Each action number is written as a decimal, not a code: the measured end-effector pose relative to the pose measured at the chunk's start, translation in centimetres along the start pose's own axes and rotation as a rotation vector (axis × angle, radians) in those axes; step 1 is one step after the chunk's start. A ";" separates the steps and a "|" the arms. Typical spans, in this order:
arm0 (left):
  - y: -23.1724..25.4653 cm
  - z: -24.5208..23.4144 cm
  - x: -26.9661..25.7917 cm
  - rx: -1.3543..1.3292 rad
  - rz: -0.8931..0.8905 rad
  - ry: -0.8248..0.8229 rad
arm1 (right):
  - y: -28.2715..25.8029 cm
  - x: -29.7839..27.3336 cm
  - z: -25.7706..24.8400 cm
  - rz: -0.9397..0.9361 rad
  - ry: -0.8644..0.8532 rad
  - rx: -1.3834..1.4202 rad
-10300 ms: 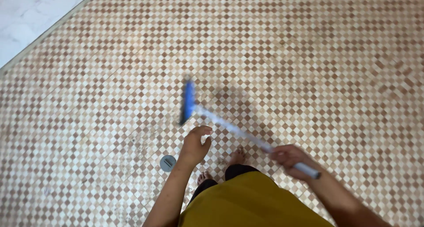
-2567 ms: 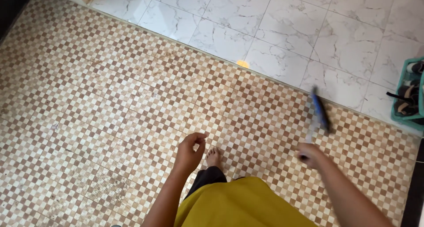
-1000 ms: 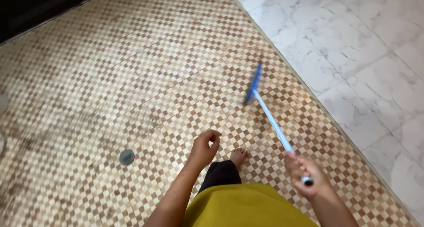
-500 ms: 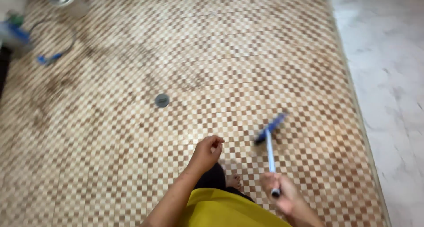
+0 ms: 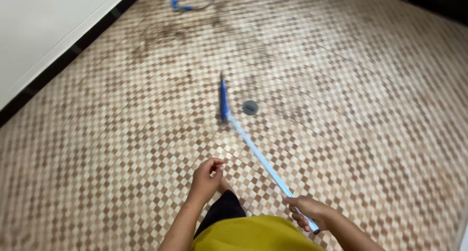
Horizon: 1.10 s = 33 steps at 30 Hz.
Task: Sweep the tiled floor using a broom.
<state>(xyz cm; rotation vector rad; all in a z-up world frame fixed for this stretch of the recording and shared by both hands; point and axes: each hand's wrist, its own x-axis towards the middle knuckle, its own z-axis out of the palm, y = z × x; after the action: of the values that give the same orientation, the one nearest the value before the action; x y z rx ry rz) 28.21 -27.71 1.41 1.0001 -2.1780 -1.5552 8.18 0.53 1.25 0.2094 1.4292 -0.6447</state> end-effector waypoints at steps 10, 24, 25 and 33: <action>-8.5 -14.9 -0.4 -0.051 -0.244 0.445 | -17.6 19.0 15.5 0.338 -0.605 0.245; -11.4 -22.3 4.5 -0.250 -0.302 0.609 | -39.0 19.6 -1.6 -0.128 0.317 -0.125; -10.9 -22.7 5.3 -0.252 -0.282 0.588 | -39.1 20.4 1.5 -0.202 0.541 -0.361; -13.8 -27.5 12.3 -0.221 -0.290 0.631 | -38.9 16.3 12.7 -0.223 -0.068 0.013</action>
<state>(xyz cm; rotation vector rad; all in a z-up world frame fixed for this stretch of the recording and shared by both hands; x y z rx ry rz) 40.66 -58.15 -2.71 1.5244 -1.4513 -1.3061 -1.54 -42.21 -3.04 0.0377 1.3940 -0.8356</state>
